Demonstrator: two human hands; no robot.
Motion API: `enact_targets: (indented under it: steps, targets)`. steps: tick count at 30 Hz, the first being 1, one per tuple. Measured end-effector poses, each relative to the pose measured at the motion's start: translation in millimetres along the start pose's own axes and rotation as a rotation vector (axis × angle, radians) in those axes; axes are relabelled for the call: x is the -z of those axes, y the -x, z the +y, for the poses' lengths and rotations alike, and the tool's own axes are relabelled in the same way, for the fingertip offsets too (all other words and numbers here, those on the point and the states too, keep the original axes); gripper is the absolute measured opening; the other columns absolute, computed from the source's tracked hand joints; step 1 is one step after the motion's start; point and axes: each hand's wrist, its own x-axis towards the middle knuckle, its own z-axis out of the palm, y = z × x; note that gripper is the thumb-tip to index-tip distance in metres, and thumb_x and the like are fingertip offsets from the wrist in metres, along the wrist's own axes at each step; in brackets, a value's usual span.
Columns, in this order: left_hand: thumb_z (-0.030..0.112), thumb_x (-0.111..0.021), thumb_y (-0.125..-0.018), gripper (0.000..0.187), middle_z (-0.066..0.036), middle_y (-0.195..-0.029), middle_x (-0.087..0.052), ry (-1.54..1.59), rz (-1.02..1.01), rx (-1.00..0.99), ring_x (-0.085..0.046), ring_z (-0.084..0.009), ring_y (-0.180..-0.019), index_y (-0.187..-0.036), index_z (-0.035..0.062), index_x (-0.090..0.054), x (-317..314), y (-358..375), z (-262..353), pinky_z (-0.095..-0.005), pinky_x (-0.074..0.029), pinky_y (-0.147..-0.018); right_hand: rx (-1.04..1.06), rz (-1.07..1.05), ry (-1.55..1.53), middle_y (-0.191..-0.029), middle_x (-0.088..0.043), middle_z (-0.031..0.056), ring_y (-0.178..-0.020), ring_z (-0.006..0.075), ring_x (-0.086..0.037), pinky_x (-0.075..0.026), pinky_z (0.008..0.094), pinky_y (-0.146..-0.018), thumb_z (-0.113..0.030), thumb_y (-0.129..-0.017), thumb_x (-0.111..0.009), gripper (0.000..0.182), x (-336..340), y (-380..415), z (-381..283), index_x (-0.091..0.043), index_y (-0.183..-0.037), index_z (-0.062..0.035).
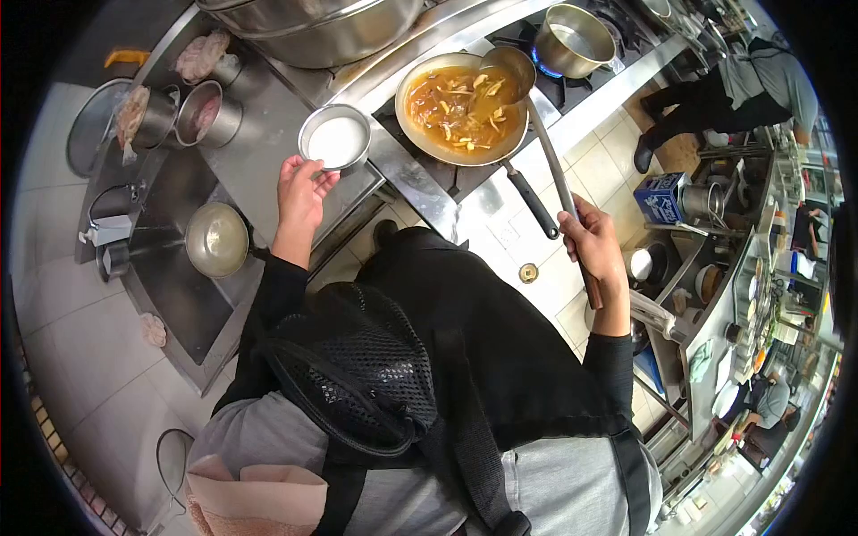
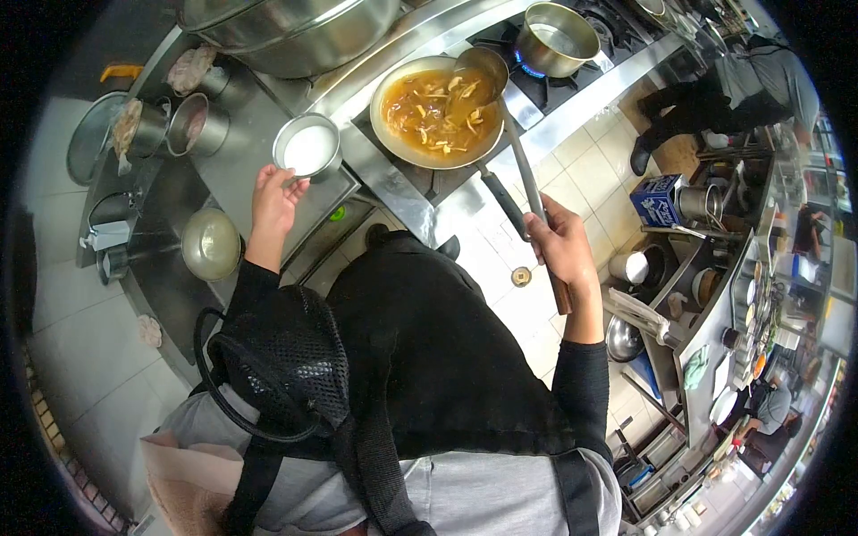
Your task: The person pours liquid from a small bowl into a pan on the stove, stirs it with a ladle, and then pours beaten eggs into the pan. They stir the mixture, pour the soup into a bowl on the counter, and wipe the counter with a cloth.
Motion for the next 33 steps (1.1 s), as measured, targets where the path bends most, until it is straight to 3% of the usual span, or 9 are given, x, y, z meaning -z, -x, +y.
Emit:
enact_targets:
  steps: [6, 8, 9, 14, 18, 21, 24, 27, 33]
  targets:
    - [0.0, -0.063, -0.085, 0.028, -0.011, -0.093, -0.058, -0.003, -0.011, -0.009, -0.062, -0.0258, -0.078, -0.099, 0.0109, -0.042, -6, 3, 0, -0.0363, -0.056, -0.073, 0.043, 0.056, 0.272, -0.075, -0.064, 0.0075, -0.06, 0.0128, -0.058, -0.046, 0.0276, -0.054, -0.017, -0.09, -0.069, 0.047, -10, -33, 23, -0.055, -0.131, 0.003]
    - [0.0, -0.063, -0.085, 0.028, -0.011, -0.093, -0.058, -0.005, -0.021, -0.014, -0.062, -0.0259, -0.079, -0.099, 0.011, -0.041, -9, 3, 1, -0.0364, -0.056, -0.073, 0.254, 0.135, 0.438, -0.087, -0.071, 0.0188, -0.073, 0.0227, -0.068, -0.053, 0.0338, -0.067, -0.018, -0.087, -0.073, 0.049, -23, -51, 48, -0.056, -0.129, 0.0016]
    - [0.0, -0.063, -0.085, 0.028, -0.011, -0.093, -0.058, -0.005, -0.036, -0.019, -0.062, -0.0261, -0.08, -0.098, 0.0111, -0.041, -11, 2, 1, -0.0365, -0.056, -0.073, 0.149, 0.113, 0.467, -0.098, -0.07, 0.0265, -0.085, 0.0285, -0.071, -0.053, 0.0376, -0.077, -0.019, -0.085, -0.075, 0.05, -29, -56, 49, -0.057, -0.126, 0.0015]
    - [-0.003, -0.062, -0.083, 0.033, -0.011, -0.099, -0.058, 0.028, -0.003, -0.018, -0.062, -0.0257, -0.077, -0.107, 0.0081, -0.044, -18, 7, -2, -0.0373, -0.057, -0.069, -0.119, -0.135, 0.014, -0.067, -0.058, 0.0035, -0.052, 0.0125, -0.054, -0.044, 0.0282, -0.049, -0.017, -0.088, -0.067, 0.026, -62, -62, 87, -0.062, -0.104, 0.0036]
    - [-0.001, -0.061, -0.082, 0.035, -0.01, -0.097, -0.059, 0.069, -0.008, -0.007, -0.061, -0.0241, -0.073, -0.11, 0.01, -0.045, -17, -2, -10, -0.0353, -0.056, -0.064, -0.256, -0.279, -0.64, -0.062, -0.051, -0.0004, -0.045, 0.0067, -0.044, -0.036, 0.0242, -0.043, -0.015, -0.091, -0.066, 0.019, -57, -37, 88, -0.061, -0.095, 0.0018]
    - [0.0, -0.061, -0.082, 0.03, -0.009, -0.093, -0.059, 0.047, -0.018, 0.002, -0.061, -0.0232, -0.07, -0.104, 0.0115, -0.044, -11, -8, -15, -0.0344, -0.056, -0.064, -0.235, -0.179, -0.322, -0.065, -0.053, -0.0014, -0.046, 0.005, -0.044, -0.036, 0.0225, -0.043, -0.019, -0.097, -0.062, 0.018, -55, -9, 42, -0.063, -0.098, -0.0008]
    - [0.001, -0.061, -0.082, 0.027, -0.009, -0.092, -0.059, 0.017, -0.028, 0.013, -0.061, -0.0225, -0.071, -0.099, 0.0128, -0.044, -13, -5, -13, -0.0326, -0.055, -0.063, 0.068, -0.034, 0.457, -0.074, -0.063, 0.0158, -0.066, 0.0294, -0.063, -0.051, 0.0376, -0.064, -0.019, -0.094, -0.064, 0.027, -42, 8, 26, -0.06, -0.109, 0.0025]
    - [0.002, -0.062, -0.082, 0.026, -0.009, -0.091, -0.059, 0.022, -0.023, 0.008, -0.06, -0.0223, -0.07, -0.098, 0.0126, -0.044, -20, -13, -12, -0.0321, -0.055, -0.063, 0.391, 0.133, 0.611, -0.089, -0.065, 0.0261, -0.087, 0.0441, -0.064, -0.051, 0.047, -0.078, -0.014, -0.091, -0.064, 0.033, -26, 10, 66, -0.053, -0.118, 0.0024]
    - [0.001, -0.062, -0.081, 0.03, -0.009, -0.09, -0.059, 0.021, -0.013, -0.019, -0.061, -0.0225, -0.067, -0.104, 0.0106, -0.045, -22, -6, -6, -0.0333, -0.056, -0.063, 0.163, 0.029, 0.646, -0.095, -0.065, 0.0291, -0.088, 0.046, -0.064, -0.051, 0.0488, -0.076, -0.009, -0.089, -0.063, 0.038, 2, 58, 38, -0.05, -0.124, -0.001]
